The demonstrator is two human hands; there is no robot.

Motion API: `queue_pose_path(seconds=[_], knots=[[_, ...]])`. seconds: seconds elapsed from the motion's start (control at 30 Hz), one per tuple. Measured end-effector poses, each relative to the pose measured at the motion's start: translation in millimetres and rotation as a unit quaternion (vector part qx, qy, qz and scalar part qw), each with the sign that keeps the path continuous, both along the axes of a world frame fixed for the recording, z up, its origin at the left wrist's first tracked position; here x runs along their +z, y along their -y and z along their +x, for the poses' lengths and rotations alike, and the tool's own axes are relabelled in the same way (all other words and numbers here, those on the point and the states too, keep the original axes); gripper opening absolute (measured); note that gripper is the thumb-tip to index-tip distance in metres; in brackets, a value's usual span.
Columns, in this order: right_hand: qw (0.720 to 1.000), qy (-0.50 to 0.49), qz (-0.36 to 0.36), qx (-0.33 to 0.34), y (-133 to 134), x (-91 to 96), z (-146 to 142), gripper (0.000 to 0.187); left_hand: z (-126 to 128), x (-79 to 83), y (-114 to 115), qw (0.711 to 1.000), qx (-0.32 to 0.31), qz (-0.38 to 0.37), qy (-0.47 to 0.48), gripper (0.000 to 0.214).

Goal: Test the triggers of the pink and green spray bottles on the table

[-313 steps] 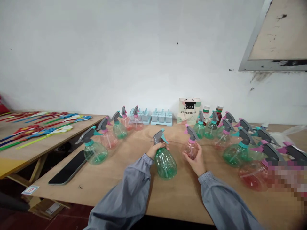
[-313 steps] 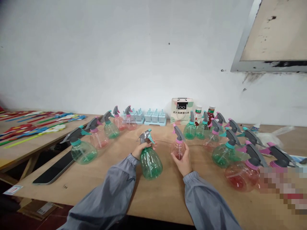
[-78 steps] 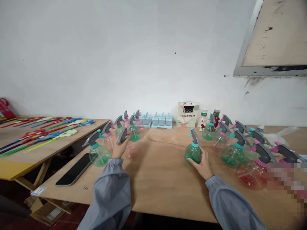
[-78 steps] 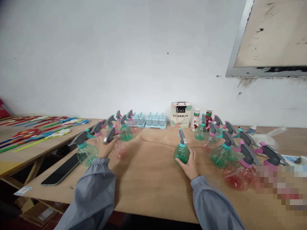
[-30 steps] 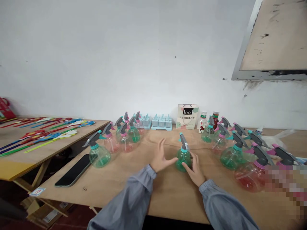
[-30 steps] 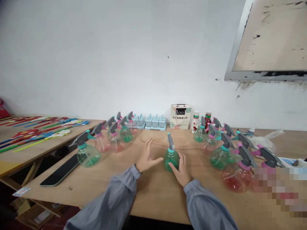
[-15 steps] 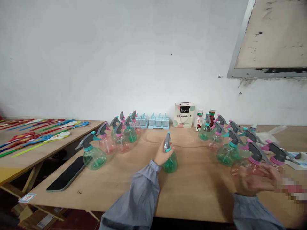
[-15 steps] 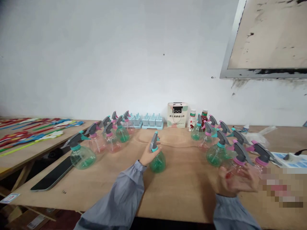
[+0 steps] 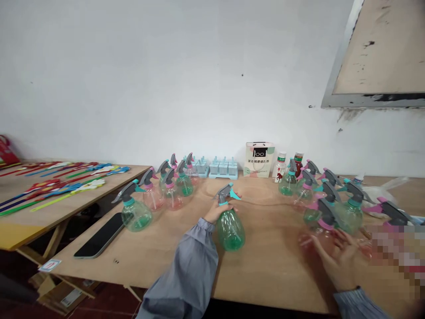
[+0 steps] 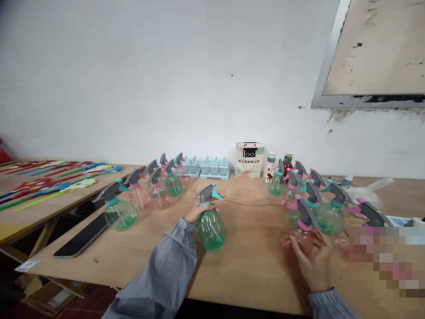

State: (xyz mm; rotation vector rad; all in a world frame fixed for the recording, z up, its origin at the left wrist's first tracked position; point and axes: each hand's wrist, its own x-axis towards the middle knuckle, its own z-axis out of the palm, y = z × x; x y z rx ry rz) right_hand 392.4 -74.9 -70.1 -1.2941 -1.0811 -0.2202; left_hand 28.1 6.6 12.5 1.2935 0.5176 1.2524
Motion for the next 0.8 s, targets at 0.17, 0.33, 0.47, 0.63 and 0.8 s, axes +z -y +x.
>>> queue_pose_path(seconds=[0.17,0.33,0.47,0.63,0.8], knots=[[0.987,0.042,-0.066,0.142,-45.0,16.4,-60.2,0.079,-2.0,4.3,1.2,1.000,-0.014,-0.018,0.000,0.051],[0.977,0.055,-0.097,0.180,-87.8,25.9,-102.4,0.076,-4.4,3.4,-0.1,0.999,-0.034,-0.019,0.005,0.052],[0.975,0.042,-0.095,0.196,-93.3,21.3,-116.5,0.076,-4.6,1.4,-2.0,0.999,-0.038,-0.036,0.013,0.055],[0.974,0.035,-0.091,0.202,-88.8,18.6,-114.6,0.076,-2.7,-6.1,-8.7,0.998,0.001,-0.062,-0.002,0.037],[0.970,0.049,-0.095,0.216,-85.5,18.1,-113.8,0.072,1.5,-10.9,-8.2,0.998,0.011,-0.049,0.027,0.039]])
